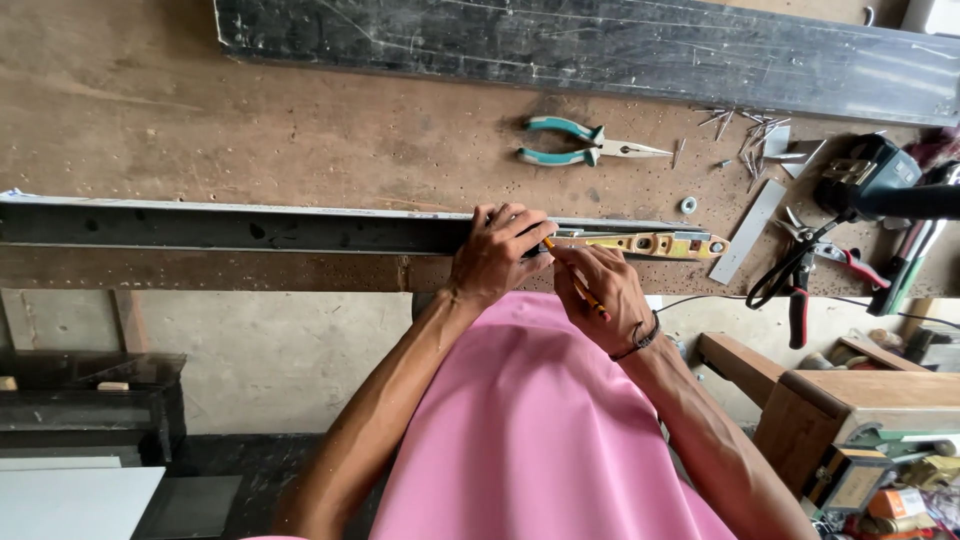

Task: The person places a metal bracket onto a long metal profile and uses a pencil to mark several points along the bracket's edge. They then remove the bracket and continue to mark additional points directly on the metal profile.

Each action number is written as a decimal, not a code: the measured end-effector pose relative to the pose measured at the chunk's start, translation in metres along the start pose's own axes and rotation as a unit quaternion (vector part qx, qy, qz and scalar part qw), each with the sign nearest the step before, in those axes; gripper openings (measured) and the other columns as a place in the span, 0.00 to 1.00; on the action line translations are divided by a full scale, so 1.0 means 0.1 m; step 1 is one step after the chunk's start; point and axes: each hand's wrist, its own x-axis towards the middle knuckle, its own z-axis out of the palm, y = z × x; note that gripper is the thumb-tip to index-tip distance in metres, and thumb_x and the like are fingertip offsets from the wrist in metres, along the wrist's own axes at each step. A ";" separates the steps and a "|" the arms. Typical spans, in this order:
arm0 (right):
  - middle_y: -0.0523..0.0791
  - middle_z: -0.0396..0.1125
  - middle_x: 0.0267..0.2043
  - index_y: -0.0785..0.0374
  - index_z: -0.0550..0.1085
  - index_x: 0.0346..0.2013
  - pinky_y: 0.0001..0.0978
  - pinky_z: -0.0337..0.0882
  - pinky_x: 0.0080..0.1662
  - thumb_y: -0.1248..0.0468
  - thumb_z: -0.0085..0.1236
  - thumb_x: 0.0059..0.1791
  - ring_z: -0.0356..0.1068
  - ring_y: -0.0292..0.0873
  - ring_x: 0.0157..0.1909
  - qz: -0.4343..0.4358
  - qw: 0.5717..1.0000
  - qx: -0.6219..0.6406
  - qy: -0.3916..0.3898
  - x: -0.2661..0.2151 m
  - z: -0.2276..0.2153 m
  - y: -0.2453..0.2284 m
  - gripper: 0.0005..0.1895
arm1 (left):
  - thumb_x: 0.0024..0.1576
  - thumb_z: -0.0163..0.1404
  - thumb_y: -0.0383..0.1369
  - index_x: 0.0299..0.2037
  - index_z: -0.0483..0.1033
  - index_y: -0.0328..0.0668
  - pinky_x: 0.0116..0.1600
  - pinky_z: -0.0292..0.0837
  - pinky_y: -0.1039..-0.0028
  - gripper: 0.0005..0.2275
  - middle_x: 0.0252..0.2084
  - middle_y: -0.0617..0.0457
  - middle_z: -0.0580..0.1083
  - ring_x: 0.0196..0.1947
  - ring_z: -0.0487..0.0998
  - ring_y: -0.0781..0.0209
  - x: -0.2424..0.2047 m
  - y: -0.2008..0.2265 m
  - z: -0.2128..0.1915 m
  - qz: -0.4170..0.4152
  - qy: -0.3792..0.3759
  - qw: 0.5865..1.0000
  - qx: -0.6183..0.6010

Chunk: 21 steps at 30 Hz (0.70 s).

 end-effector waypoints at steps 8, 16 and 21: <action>0.49 0.65 0.21 0.65 0.77 0.36 0.45 0.70 0.37 0.69 0.55 0.49 0.69 0.56 0.26 -0.015 0.998 -0.049 -0.027 0.05 0.08 0.00 0.04 | 0.54 0.61 0.39 0.47 0.79 0.52 0.57 0.61 0.63 0.13 0.48 0.61 0.74 0.52 0.71 0.63 0.01 0.00 0.00 0.012 0.008 1.000 0.012; 0.47 0.63 0.21 0.61 0.75 0.32 0.42 0.70 0.37 0.64 0.55 0.49 0.70 0.55 0.27 -0.009 0.997 -0.068 -0.041 0.03 0.16 0.09 0.04 | 0.52 0.62 0.35 0.48 0.78 0.50 0.56 0.61 0.62 0.14 0.49 0.59 0.74 0.52 0.71 0.60 0.02 0.01 -0.01 0.014 0.006 1.000 0.009; 0.49 0.65 0.21 0.63 0.75 0.32 0.44 0.71 0.37 0.60 0.55 0.48 0.72 0.58 0.28 -0.007 0.993 -0.092 -0.074 -0.07 0.21 0.10 0.09 | 0.47 0.64 0.33 0.48 0.79 0.49 0.57 0.60 0.63 0.18 0.49 0.59 0.74 0.52 0.71 0.60 0.02 0.01 -0.02 0.019 0.006 1.000 0.010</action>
